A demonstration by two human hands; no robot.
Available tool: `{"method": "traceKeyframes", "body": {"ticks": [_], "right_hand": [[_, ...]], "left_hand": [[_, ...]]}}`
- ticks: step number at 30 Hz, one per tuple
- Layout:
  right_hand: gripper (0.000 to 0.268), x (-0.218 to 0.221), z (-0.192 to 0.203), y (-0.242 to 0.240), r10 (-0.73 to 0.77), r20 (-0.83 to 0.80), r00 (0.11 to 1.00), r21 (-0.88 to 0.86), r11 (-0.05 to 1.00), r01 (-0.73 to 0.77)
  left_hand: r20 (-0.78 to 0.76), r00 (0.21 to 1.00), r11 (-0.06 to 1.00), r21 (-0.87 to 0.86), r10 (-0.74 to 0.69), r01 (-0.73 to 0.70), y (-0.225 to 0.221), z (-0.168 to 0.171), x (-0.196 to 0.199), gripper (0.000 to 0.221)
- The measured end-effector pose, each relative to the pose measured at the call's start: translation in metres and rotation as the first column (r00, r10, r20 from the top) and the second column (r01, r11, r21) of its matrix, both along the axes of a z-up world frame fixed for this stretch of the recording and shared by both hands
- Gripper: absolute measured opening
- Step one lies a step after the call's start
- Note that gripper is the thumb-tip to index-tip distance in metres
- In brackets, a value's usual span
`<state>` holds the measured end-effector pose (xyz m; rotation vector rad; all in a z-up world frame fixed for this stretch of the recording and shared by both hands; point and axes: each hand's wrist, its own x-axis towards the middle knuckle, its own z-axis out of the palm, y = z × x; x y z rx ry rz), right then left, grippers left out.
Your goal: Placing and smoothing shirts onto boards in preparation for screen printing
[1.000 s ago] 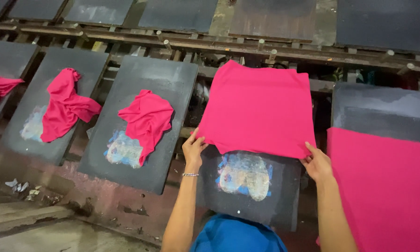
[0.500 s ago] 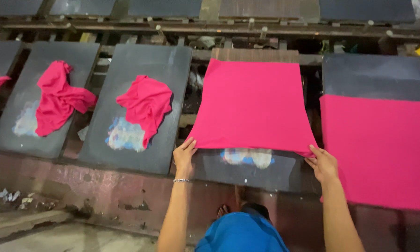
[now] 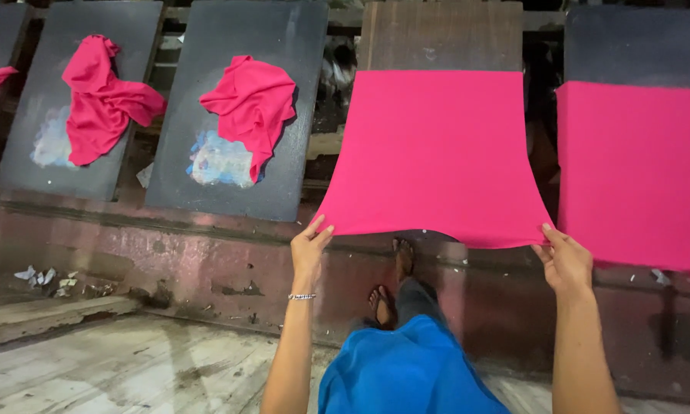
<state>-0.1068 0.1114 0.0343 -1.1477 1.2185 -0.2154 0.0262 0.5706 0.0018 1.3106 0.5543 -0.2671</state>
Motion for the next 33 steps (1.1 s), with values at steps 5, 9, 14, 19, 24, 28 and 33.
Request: {"method": "traceKeyframes", "body": {"ticks": [5, 9, 14, 19, 24, 28, 33], "right_hand": [[0.01, -0.025, -0.043, -0.014, -0.009, -0.01, 1.0, -0.001, 1.0, 0.009], [0.012, -0.025, -0.056, -0.014, -0.017, -0.03, 0.999, 0.013, 1.0, 0.018], [0.02, -0.018, -0.083, -0.018, 0.072, -0.109, 0.991, -0.033, 0.997, -0.076], [0.035, 0.069, -0.085, -0.038, 0.196, -0.24, 0.951, -0.136, 0.963, -0.233], [0.049, 0.228, -0.075, -0.07, 0.236, 0.05, 0.97, 0.171, 0.955, -0.242], [0.061, 0.307, -0.063, -0.091, 0.299, 0.012, 0.954, 0.032, 0.954, -0.299], [0.03, 0.315, -0.181, -0.149, 0.243, -0.024, 0.97, -0.665, 0.72, -0.197]], "left_hand": [[-0.053, 0.995, 0.985, 0.146, -0.089, 0.095, 0.004, 0.019, -0.022, 0.053], [-0.117, 0.989, 0.981, 0.156, -0.095, 0.113, 0.002, 0.007, -0.014, 0.052], [-0.159, 0.966, 0.924, 0.297, -0.202, 0.242, -0.002, 0.014, -0.003, 0.053], [-0.072, 0.975, 0.855, 0.471, -0.209, 0.218, -0.038, 0.016, 0.077, 0.042], [-0.196, 0.924, 0.943, -0.015, -0.328, 0.331, -0.117, 0.044, 0.247, 0.089], [-0.174, 0.97, 0.985, -0.056, -0.172, 0.165, -0.142, -0.031, 0.333, 0.058], [0.257, 0.958, 0.829, 0.558, -0.126, -0.041, -0.142, -0.059, 0.355, 0.021]]}}
